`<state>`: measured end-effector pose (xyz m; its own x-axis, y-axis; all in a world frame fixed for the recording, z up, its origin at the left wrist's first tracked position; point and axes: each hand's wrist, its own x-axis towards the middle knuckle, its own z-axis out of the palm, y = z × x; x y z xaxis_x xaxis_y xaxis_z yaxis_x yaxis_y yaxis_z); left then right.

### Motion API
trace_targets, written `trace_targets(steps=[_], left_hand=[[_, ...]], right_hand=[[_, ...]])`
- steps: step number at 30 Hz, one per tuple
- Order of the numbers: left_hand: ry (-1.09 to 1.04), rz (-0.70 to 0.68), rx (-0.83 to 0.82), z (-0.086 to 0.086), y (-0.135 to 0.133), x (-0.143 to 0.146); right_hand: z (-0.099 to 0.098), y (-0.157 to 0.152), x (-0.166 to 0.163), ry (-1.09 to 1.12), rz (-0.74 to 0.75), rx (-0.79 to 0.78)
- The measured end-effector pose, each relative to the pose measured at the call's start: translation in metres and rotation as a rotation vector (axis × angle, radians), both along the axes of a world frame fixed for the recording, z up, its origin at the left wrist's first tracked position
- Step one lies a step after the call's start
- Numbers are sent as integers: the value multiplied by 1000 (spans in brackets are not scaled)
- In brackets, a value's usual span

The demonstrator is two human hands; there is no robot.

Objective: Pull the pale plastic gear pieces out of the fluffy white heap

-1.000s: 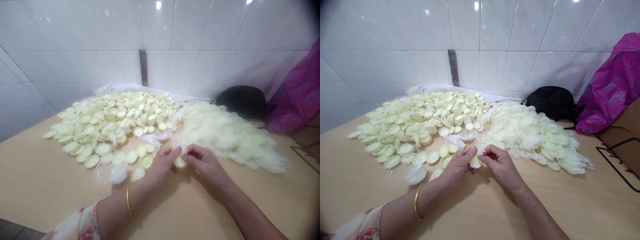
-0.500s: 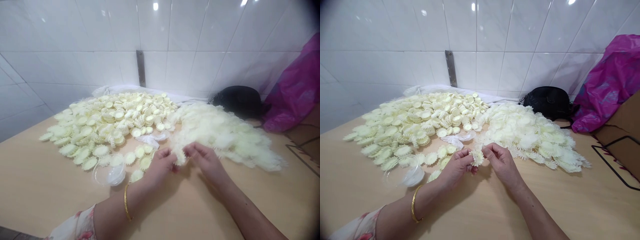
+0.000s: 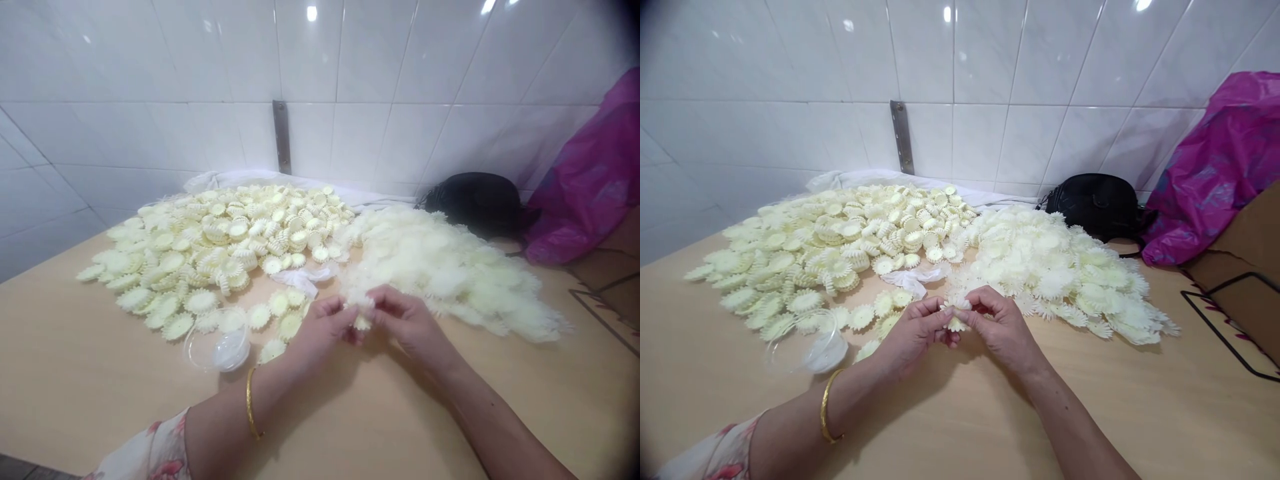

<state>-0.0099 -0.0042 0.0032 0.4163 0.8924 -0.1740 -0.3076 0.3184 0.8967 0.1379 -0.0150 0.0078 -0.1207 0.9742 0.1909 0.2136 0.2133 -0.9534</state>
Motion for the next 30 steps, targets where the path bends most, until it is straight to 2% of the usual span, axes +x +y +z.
trace_targets(steps=[6,13,19,22,26,30], left_hand=[[110,12,-11,4,-6,2],[127,5,-53,3,-7,4],[121,11,58,-2,-5,7],[130,43,98,-4,-5,7],[118,89,9,-4,-5,6],[89,126,-21,-4,-4,5]], right_hand=[[-4,2,1,75,-132,-59],[-3,8,5,36,-241,-20],[1,9,3,26,-279,2],[0,12,1,149,-259,-33],[-1,11,1,373,-150,-171],[-3,7,1,471,-47,-268]])
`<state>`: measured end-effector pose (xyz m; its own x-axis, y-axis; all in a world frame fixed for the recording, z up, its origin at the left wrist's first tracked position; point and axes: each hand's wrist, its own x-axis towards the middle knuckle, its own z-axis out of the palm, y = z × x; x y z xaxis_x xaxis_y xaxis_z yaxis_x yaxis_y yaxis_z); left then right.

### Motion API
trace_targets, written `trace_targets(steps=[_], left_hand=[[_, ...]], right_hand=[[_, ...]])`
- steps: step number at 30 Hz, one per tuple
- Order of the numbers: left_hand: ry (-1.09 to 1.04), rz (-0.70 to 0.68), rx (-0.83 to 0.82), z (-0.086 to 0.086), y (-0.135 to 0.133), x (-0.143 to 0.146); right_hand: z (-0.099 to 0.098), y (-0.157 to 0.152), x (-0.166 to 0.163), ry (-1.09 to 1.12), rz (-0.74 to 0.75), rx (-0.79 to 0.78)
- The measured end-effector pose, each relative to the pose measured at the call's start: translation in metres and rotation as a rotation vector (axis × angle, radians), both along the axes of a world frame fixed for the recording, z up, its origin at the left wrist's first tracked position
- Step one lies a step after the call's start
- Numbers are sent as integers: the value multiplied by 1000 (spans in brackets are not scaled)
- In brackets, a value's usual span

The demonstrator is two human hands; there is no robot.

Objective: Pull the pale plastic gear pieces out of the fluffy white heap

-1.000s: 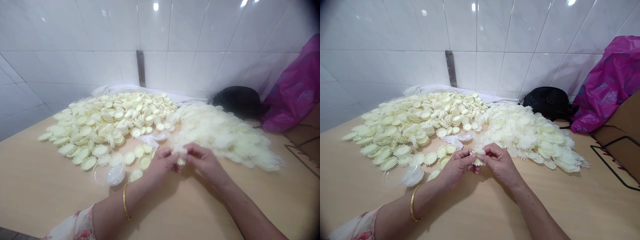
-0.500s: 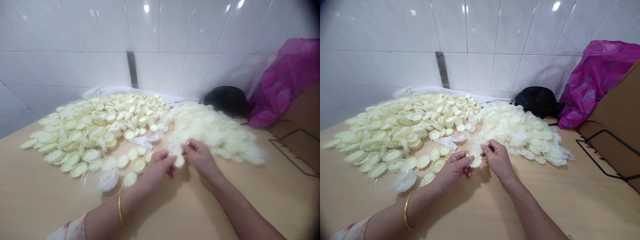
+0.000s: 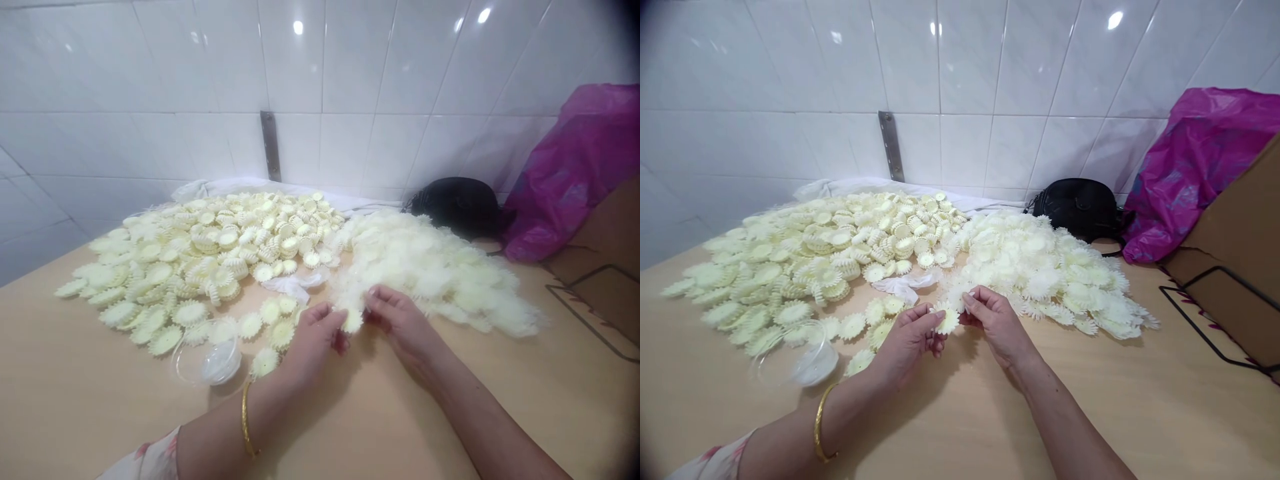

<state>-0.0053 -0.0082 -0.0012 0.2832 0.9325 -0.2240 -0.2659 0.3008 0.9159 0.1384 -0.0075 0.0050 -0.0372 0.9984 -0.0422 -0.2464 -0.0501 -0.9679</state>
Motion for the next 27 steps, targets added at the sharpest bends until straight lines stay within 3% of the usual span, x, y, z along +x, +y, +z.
trace_targets(steps=[6,11,19,23,27], left_hand=[[-27,43,-55,5,-1,3],[-8,11,-79,8,-5,4],[-30,-44,-104,1,-7,3],[-37,-78,-51,4,-5,2],[-58,-71,-45,8,-3,4]], right_hand=[[-4,0,-1,-11,71,11],[-3,-1,-3,-94,120,121],[-3,-5,-8,-682,-123,340],[3,-8,-14,-732,-263,343],[8,-8,-20,-710,-301,336]])
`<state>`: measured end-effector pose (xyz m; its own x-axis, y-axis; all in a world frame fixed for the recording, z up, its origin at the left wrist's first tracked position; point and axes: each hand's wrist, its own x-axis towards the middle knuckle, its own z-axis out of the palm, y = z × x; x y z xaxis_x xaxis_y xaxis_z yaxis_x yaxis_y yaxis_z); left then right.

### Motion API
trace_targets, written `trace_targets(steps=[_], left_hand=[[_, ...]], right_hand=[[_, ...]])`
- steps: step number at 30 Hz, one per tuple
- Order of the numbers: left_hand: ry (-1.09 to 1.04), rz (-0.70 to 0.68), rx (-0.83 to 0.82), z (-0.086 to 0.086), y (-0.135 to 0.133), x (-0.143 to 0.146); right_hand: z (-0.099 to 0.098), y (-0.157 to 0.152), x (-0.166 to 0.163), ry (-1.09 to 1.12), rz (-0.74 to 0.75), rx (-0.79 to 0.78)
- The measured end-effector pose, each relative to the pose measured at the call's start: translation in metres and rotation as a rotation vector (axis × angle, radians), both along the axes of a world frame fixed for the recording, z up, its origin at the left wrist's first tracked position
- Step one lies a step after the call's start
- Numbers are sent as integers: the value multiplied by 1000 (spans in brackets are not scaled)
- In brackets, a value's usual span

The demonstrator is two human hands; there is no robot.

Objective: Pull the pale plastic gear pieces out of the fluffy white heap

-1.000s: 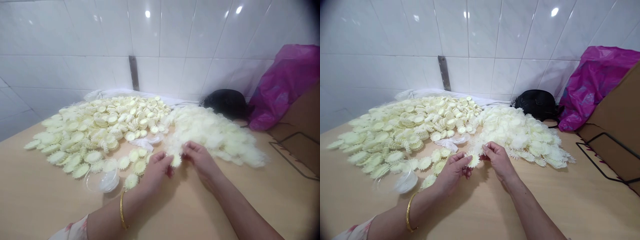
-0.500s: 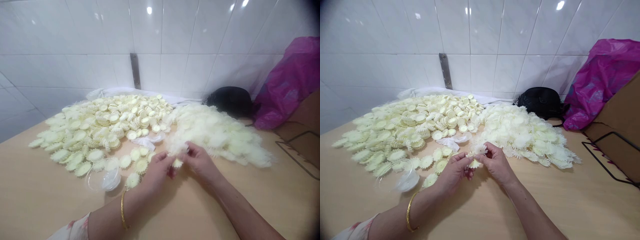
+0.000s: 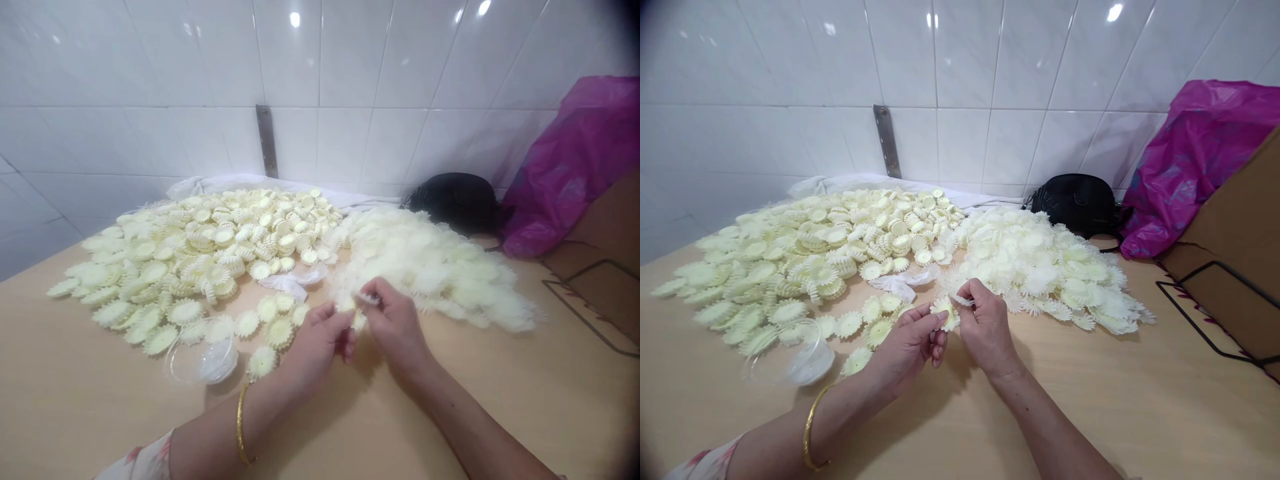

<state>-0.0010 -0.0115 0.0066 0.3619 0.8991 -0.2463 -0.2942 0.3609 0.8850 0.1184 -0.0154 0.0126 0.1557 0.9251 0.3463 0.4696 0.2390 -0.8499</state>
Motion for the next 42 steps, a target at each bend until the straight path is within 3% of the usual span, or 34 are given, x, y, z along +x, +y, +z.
trace_targets(steps=[5,8,9,14,19,23,29,35,42], left_hand=[[-10,-35,27,4,-12,-1],[-3,-228,90,3,-20,-4],[-1,-220,85,1,-19,-5],[69,-143,158,-8,-4,-10],[175,-178,173,-16,-1,-10],[165,-167,173,-21,-1,-9],[120,-94,112,-16,0,-8],[51,53,38,-10,2,-5],[25,60,24,-5,3,-5]], right_hand=[[0,10,21,121,-21,-54],[3,18,47,273,-352,-89],[4,19,53,276,-375,-54],[2,17,48,108,-156,-64],[-13,19,36,-275,-166,176],[-21,22,39,-544,-147,220],[-10,12,37,-268,-158,254],[5,-4,21,45,190,-43],[3,-7,10,214,421,-188]])
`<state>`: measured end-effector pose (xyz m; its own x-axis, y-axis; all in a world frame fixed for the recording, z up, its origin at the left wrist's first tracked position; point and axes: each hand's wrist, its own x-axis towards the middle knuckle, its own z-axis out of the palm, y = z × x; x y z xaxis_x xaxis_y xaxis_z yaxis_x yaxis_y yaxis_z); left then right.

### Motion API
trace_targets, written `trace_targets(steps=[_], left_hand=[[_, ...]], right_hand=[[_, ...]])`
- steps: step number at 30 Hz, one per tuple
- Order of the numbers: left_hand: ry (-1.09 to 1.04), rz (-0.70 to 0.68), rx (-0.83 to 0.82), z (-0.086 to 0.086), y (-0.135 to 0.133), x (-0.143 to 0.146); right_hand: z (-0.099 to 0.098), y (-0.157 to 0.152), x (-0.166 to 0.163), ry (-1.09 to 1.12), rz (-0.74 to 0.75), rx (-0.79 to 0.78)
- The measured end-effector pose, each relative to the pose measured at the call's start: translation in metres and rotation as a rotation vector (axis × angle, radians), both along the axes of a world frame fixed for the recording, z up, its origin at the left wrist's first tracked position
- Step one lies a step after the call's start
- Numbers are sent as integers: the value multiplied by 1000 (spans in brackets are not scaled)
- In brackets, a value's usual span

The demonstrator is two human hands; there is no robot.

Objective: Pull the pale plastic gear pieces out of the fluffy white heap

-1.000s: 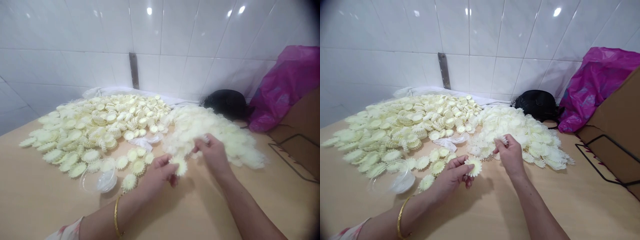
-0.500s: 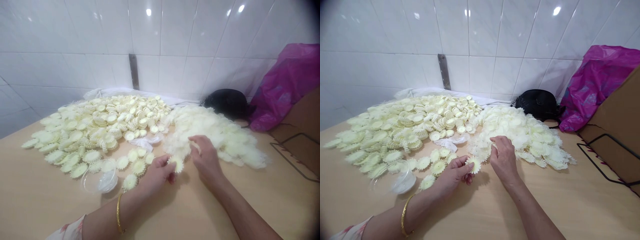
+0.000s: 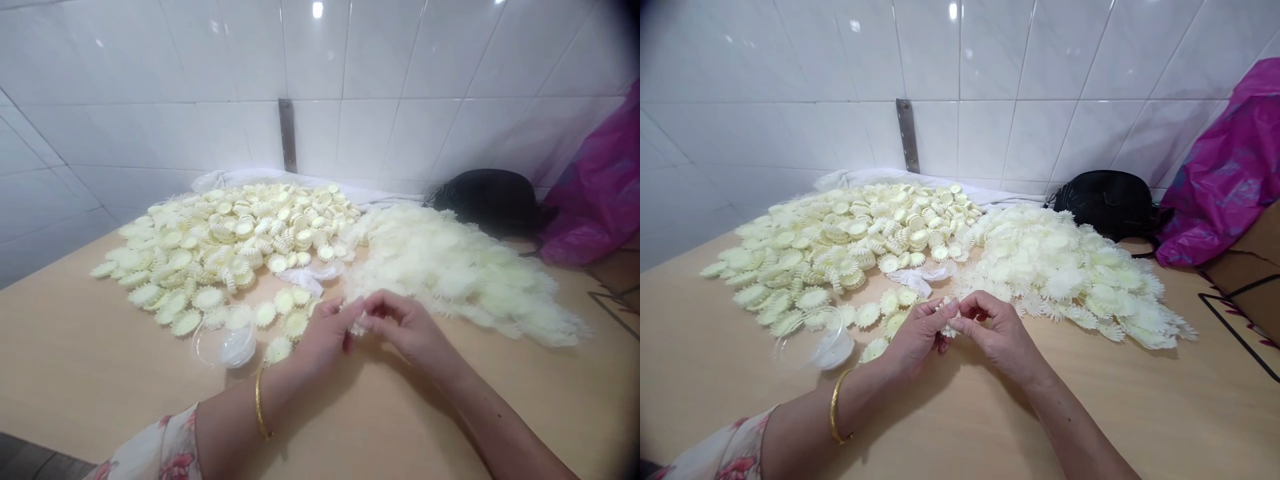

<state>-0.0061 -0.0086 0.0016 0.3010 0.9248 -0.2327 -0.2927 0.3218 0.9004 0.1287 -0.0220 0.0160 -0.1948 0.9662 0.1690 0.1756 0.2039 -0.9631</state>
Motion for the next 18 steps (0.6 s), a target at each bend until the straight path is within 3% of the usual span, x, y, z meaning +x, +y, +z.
trace_targets(steps=[10,18], left_hand=[[-19,-121,81,-2,0,-3],[-15,-98,54,1,-3,-1]], right_hand=[[-1,5,3,361,82,-256],[-5,7,5,302,-57,-229]])
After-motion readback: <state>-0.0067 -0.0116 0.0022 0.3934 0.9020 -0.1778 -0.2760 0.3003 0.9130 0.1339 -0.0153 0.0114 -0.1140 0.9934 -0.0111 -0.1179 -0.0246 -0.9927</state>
